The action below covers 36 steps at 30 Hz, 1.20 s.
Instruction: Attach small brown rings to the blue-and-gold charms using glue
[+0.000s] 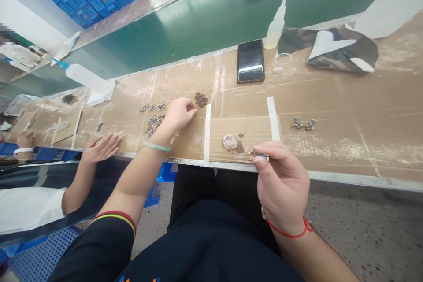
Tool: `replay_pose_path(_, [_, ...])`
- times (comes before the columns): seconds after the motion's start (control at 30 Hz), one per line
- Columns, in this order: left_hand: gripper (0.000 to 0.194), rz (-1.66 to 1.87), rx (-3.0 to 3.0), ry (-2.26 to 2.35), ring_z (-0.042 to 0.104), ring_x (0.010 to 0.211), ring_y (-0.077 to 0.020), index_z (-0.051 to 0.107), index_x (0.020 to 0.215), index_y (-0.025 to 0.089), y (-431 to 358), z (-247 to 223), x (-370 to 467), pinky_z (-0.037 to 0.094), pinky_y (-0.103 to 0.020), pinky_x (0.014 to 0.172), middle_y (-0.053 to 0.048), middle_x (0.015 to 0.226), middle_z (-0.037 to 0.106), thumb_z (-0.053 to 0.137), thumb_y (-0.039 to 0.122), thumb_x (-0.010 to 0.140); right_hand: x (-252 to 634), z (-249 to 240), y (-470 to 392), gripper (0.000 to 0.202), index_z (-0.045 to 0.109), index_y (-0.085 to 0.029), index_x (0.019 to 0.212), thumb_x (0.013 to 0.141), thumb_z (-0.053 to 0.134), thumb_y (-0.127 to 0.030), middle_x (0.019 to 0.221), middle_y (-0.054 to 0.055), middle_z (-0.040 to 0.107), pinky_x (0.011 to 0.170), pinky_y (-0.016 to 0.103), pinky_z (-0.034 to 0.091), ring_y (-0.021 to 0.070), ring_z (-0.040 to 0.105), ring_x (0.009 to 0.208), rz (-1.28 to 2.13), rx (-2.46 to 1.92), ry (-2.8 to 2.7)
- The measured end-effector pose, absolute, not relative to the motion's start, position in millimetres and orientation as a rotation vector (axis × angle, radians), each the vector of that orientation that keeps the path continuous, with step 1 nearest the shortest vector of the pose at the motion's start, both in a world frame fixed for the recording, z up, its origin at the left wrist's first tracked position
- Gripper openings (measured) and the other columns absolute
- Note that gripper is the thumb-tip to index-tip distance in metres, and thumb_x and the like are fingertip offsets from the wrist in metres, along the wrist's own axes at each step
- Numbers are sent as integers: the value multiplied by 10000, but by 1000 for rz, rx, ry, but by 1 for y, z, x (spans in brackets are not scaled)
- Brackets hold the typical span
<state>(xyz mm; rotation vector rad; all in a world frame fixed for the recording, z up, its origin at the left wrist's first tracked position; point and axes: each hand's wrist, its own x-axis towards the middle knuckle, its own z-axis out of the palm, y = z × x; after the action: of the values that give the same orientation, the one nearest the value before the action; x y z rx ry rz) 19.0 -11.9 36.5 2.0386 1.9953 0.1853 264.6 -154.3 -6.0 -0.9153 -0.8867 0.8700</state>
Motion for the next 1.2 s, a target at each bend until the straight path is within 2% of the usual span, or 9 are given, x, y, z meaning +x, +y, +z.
replay_pose_path(0.17, [145,264,2012,1990,787,1082,-300,813,860,202,-10,30,16,604,-453,1066,-107,1063,866,734,107,937,268,-10,-156,74,901,-310,903,842,940,-297,828,44,743,634,362,499,198,658,739,881,-923,-869])
replay_pose_path(0.37, [110,352,1993,1948,771,974,-245,805,914,199,-13,29,11,626,-396,973,-81,1051,851,780,93,901,270,-12,-156,78,905,-314,889,829,953,-330,821,43,747,640,365,506,195,658,734,886,-956,-849])
replay_pose_path(0.63, [142,413,2044,1960,738,1039,-265,756,849,201,3,17,10,583,-426,1037,-83,1008,798,739,98,947,270,-14,-152,116,899,-291,883,819,978,-347,828,38,746,662,360,507,188,668,740,899,-968,-796])
replay_pose_path(0.73, [123,432,2038,1973,722,981,-237,766,996,180,18,14,3,584,-427,1033,-103,1143,775,747,77,930,271,-17,-152,122,898,-286,884,815,988,-331,832,34,753,668,354,503,181,666,738,894,-957,-783])
replay_pose_path(0.83, [427,434,2071,1816,694,869,-161,743,1284,164,35,12,-9,601,-406,1016,-129,1398,702,749,21,882,276,-20,-152,138,897,-282,887,813,991,-351,851,30,756,682,356,502,181,673,757,894,-978,-761])
replay_pose_path(0.9, [511,398,2115,1628,680,841,-139,746,1342,180,47,10,-16,611,-400,1000,-125,1451,668,739,10,860,281,-22,-151,151,897,-280,903,805,992,-343,866,24,753,734,367,509,182,678,787,894,-1006,-724])
replay_pose_path(1.03, [375,287,2186,1432,649,813,-136,834,1150,202,63,10,-24,618,-394,954,-93,1347,693,714,22,845,296,-22,-143,215,892,-279,887,732,1025,-344,828,13,738,802,405,496,191,668,775,829,-1045,-646])
replay_pose_path(1.2, [266,284,2278,1330,685,932,-196,843,1007,200,68,11,-26,608,-401,956,-73,1115,728,707,36,847,306,-18,-128,319,876,-286,797,613,1079,-449,730,22,713,699,408,437,203,616,687,716,-1118,-637])
